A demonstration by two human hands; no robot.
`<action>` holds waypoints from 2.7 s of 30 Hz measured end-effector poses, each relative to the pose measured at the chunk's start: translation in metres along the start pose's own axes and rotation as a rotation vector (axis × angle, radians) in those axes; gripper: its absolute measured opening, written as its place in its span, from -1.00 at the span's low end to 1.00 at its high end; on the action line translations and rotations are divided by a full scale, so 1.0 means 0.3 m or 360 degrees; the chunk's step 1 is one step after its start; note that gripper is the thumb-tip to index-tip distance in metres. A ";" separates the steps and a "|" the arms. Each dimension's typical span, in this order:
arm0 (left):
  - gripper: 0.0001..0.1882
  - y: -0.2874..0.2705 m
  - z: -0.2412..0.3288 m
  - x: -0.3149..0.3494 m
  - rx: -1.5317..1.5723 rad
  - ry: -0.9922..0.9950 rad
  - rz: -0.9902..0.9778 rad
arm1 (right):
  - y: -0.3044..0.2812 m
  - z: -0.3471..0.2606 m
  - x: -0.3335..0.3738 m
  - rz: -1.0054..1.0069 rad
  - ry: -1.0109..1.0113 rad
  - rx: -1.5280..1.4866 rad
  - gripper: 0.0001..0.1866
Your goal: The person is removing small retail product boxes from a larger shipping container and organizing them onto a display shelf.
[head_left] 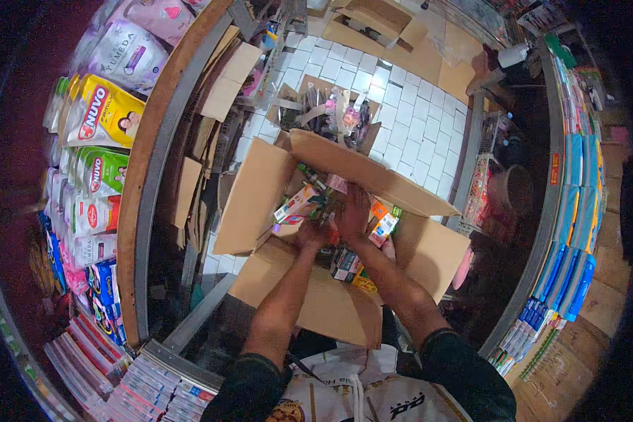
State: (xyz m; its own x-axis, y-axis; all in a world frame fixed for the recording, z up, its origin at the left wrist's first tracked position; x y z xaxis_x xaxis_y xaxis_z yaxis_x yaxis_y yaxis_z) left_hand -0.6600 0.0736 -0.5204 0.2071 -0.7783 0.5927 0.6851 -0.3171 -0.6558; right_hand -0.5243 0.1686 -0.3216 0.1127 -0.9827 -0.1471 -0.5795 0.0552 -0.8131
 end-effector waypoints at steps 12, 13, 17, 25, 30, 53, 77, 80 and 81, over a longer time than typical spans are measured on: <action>-0.67 -0.321 0.120 0.230 0.0197 -0.0013 0.0026 | 0.041 0.060 0.007 -0.0097 0.0040 0.0297 -0.35; -0.67 -0.350 0.143 0.252 0.0176 0.0037 0.0073 | 0.045 0.065 0.013 -0.0136 0.0027 0.0242 -0.38; -0.62 -0.361 0.167 0.296 0.0802 -0.0068 -0.0213 | 0.029 0.087 0.013 -0.0294 0.0089 0.0127 -0.47; -0.72 -0.330 0.057 0.237 0.0997 -0.0323 -0.0017 | -0.126 0.057 0.030 -0.0473 -0.0195 -0.0249 -0.49; -0.88 -0.335 0.077 0.252 0.1532 -0.0467 0.0124 | -0.190 0.119 0.027 -0.0306 0.0146 -0.0286 -0.48; -0.42 -0.185 0.227 0.213 -0.0590 0.0171 -0.0392 | -0.165 0.240 0.115 -0.0171 0.1083 -0.0505 -0.54; -0.59 -0.405 0.217 0.287 0.0287 0.0000 0.0274 | 0.054 0.068 0.111 -0.1014 -0.0909 0.0916 -0.61; -0.61 -0.390 0.157 0.277 0.0388 -0.0277 0.0334 | -0.013 0.088 0.071 -0.1176 -0.0666 0.0684 -0.67; -0.63 -0.411 0.156 0.280 0.0521 -0.0165 0.0511 | -0.049 0.114 0.064 -0.1212 -0.0450 0.0642 -0.68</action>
State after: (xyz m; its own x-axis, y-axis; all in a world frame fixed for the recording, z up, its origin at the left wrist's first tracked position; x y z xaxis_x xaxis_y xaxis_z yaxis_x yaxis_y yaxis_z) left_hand -0.6943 0.0726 -0.3677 0.5021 -0.7455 0.4384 0.7556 0.1316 -0.6416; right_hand -0.4860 0.1548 -0.3318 0.5748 -0.7014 0.4214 0.0535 -0.4817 -0.8747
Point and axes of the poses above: each hand's wrist, its own x-axis away from the middle knuckle, its own y-axis out of the palm, z = x × y, the point moved 6 cm from there along -x, towards the middle knuckle, and after that the axes turned 3 degrees about -x, right-handed, at the moved point
